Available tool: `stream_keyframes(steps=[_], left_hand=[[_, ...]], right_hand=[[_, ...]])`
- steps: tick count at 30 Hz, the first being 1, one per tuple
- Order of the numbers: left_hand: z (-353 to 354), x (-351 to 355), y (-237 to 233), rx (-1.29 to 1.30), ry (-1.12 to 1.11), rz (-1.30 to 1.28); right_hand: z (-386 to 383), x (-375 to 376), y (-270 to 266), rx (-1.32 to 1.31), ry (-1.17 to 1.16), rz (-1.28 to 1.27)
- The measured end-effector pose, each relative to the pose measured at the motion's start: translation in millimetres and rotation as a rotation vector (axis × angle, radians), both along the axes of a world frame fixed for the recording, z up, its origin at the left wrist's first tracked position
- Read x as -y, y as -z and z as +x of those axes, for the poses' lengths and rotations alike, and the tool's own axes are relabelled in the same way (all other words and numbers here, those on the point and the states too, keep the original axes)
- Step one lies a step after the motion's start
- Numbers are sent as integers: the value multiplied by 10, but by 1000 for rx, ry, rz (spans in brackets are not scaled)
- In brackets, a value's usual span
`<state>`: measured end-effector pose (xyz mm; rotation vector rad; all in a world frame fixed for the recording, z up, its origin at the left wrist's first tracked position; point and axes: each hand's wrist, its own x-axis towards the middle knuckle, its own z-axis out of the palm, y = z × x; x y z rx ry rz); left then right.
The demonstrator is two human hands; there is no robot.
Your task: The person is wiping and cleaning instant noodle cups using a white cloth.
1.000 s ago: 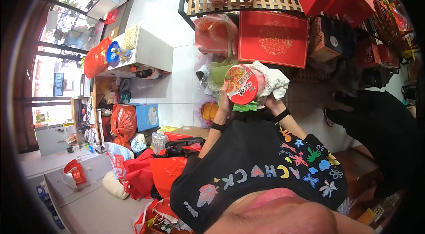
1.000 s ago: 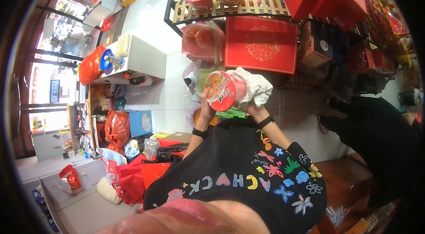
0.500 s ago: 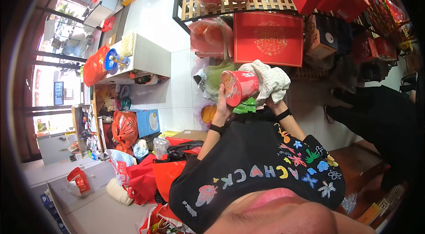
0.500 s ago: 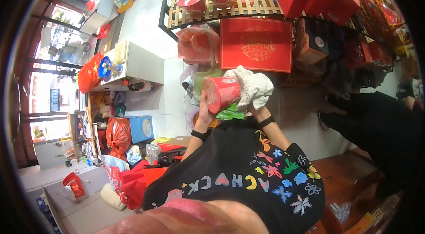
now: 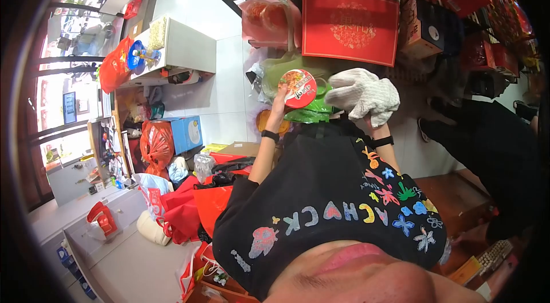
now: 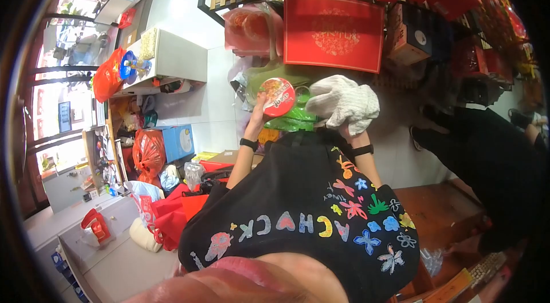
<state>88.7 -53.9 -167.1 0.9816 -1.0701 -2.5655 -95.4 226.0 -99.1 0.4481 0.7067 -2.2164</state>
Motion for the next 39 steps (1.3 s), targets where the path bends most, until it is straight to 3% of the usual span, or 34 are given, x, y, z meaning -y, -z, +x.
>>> stream_keyframes(steps=[3, 5, 8, 10, 11, 14, 18, 23, 26, 29, 31, 33, 37, 39], left_hand=[[-25, -106, 206, 175, 79, 10], [-109, -146, 812, 198, 87, -14], [-208, -240, 688, 300, 263, -636], [-326, -243, 757, 473, 261, -312], [-362, -263, 905, 407, 193, -452], [-368, -167, 1475, 383, 32, -483], [-332, -138, 1243, 377, 46, -542], [-170, -92, 1676, 445, 67, -468], [-105, -181, 1416, 536, 83, -439], [-124, -330, 835, 568, 38, -429], [-53, -336, 954, 792, 44, -762], [-15, -340, 745, 845, -38, -1328], [-332, -133, -438, 380, 66, -994], [-637, -16, -1046, 213, 104, -1019]], right_hand=[[19, -228, 105, 20, 45, 58], [39, -334, 141, 32, 74, 89], [71, -475, 217, 48, 116, 123], [117, -601, 290, 56, 145, 148], [144, -652, 313, 61, 158, 156], [177, -723, 335, 69, 175, 181], [187, -741, 310, 80, 181, 190], [188, -770, 327, 83, 197, 200], [182, -795, 318, 77, 198, 203], [179, -848, 372, 78, 204, 212], [140, -864, 384, 80, 210, 214], [78, -810, 330, 73, 210, 208], [89, -907, 408, 94, 243, 228], [84, -935, 412, 100, 245, 232]])
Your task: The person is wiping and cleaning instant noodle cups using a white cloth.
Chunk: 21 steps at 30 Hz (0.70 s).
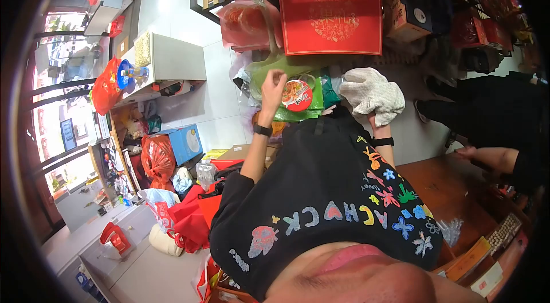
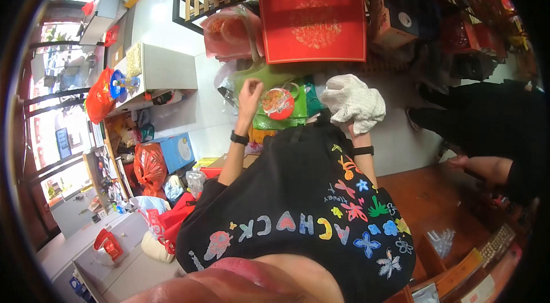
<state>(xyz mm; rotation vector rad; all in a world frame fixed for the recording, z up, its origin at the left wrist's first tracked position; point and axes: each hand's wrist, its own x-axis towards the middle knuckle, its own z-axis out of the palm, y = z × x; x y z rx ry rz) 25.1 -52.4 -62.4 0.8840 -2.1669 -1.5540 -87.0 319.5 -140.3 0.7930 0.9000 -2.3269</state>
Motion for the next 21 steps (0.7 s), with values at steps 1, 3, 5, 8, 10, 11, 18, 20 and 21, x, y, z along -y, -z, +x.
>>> stream_keyframes(steps=[1, 3, 5, 8, 10, 11, 18, 20, 21], left_hand=[[-169, 75, -270, -62, 57, -4], [-501, 257, -849, -191, 174, 26], [-788, 316, -1556, -275, 180, 19], [-1320, 672, -1895, -354, 233, -283], [-1724, 989, -1975, -268, 291, -605], [-1979, 1164, -1919, -262, 311, -591], [-3255, 1930, -1391, 145, 331, -1138], [-3591, 2199, -1191, 338, 362, -1127], [-3621, 2177, -1231, 390, 370, -1113]], right_hand=[[24, -31, 9, 3, 11, 6], [5, -24, -13, 0, 18, 2], [28, -86, 33, 0, 36, 3], [18, -105, -8, -3, 52, -2], [6, -127, -1, -6, 75, -10], [10, -131, 3, -9, 86, -11], [8, -266, 98, -3, 176, -2], [32, -318, 116, 1, 198, 6], [55, -355, 146, 9, 209, 6]])
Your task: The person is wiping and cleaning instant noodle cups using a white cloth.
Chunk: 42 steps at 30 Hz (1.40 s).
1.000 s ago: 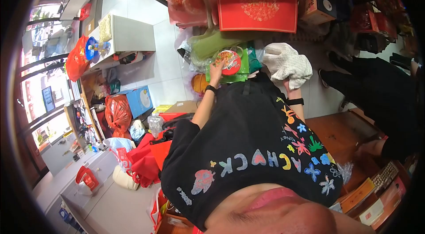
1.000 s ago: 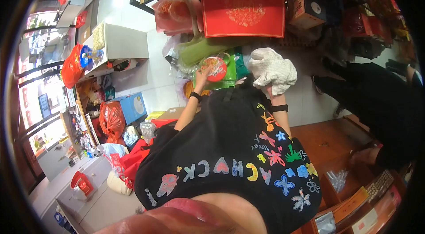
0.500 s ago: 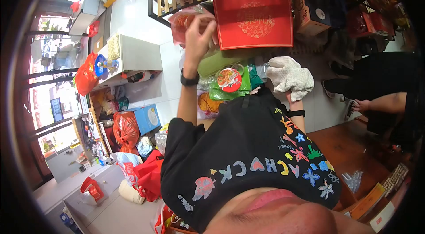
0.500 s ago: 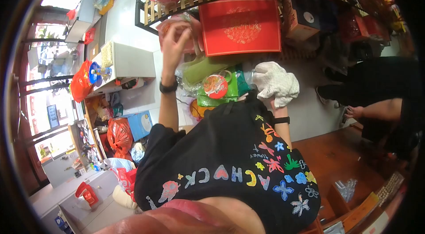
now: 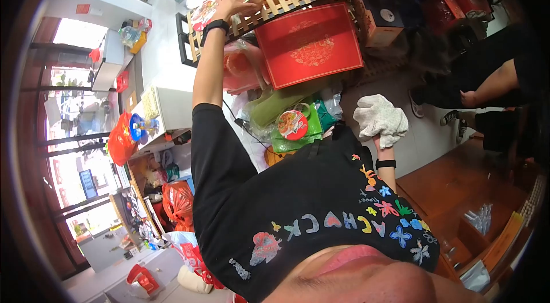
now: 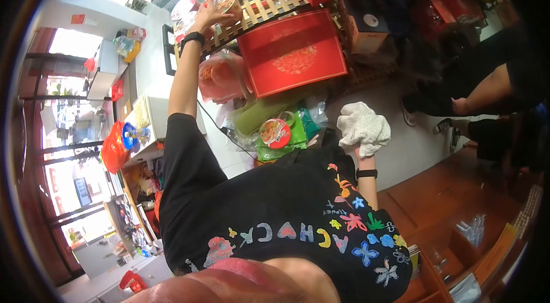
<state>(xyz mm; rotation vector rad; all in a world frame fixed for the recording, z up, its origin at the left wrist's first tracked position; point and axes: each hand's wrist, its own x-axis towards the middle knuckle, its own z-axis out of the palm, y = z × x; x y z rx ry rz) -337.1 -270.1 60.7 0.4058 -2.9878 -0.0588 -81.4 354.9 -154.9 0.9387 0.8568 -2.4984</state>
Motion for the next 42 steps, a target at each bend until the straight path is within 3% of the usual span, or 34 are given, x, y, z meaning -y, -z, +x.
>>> stream_keyframes(steps=[3, 6, 7, 10, 14, 19, 22, 25, 28, 30, 34, 39, 40, 42], left_hand=[[-152, 70, 31, 95, -79, 43], [-262, 101, 132, 111, -66, -73], [-274, 113, 78, 115, -15, 73], [-212, -8, -100, 148, -106, 165], [-35, -168, -229, 106, -92, 140], [437, -693, -405, -240, 123, 73], [907, -1190, -682, -400, 357, 162], [1417, -1644, -764, -368, 510, 423], [1915, -2128, -635, -241, 512, 1068], [2220, -2439, -657, -172, 460, 1333], [2581, -2743, -397, -305, 258, 1693], [2804, -2746, -168, -556, 126, 1947], [2849, -2709, -104, -589, 91, 1997], [2937, -2643, -44, -622, 57, 2003]], right_hand=[[82, -81, 52, 19, 37, 20], [68, -101, 28, 24, 51, 20], [64, -106, 25, 27, 56, 22], [42, -87, 12, 21, 62, 26], [-88, 9, -28, -17, 54, 24], [-284, 127, -132, -102, 44, 44], [-433, 330, -408, -203, 6, 80], [-535, 581, -734, -361, -44, 125], [-558, 890, -1139, -539, -113, 157], [-522, 1094, -1371, -645, -163, 177], [-422, 1464, -1701, -850, -279, 202], [-202, 1756, -1956, -1075, -438, 248], [-143, 1791, -2000, -1137, -493, 371], [34, 1842, -1856, -1102, -477, 229]])
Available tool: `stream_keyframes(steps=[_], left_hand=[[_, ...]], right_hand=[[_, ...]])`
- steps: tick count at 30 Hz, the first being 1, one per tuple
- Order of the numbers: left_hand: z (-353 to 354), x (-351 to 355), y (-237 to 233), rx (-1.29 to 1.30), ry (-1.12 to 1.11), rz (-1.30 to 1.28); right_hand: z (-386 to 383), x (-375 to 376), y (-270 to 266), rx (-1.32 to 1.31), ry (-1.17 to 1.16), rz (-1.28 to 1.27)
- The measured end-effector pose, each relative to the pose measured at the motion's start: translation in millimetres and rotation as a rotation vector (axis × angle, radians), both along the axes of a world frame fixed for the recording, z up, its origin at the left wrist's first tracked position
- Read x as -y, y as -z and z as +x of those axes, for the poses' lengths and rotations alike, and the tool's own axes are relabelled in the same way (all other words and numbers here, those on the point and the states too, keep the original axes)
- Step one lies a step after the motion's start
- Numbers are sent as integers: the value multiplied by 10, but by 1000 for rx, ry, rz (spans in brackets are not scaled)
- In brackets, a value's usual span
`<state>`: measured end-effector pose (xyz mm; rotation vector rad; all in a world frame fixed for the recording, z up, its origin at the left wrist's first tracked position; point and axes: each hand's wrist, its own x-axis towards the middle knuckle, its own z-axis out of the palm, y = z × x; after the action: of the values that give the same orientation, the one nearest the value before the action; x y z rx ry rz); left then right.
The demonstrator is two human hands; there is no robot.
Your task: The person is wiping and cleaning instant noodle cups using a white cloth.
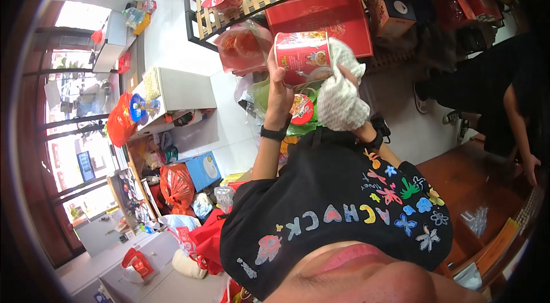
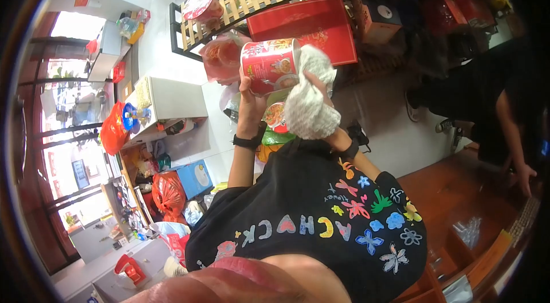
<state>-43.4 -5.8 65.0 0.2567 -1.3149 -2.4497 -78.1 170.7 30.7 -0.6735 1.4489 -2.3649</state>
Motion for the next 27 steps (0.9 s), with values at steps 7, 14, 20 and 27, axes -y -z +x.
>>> stream_keyframes(steps=[7, 14, 20, 27], left_hand=[[350, 116, 101, 93, 191, 159], [555, 91, 142, 134, 290, 226], [552, 32, 452, 147, 172, 475], [655, 84, 470, 186, 109, 375]], right_hand=[[73, -134, 1, 394, -353, -237], [-192, -165, -488, -674, 46, 470], [-247, -95, -421, -524, -29, 392], [59, -184, -499, -564, -196, 335]])
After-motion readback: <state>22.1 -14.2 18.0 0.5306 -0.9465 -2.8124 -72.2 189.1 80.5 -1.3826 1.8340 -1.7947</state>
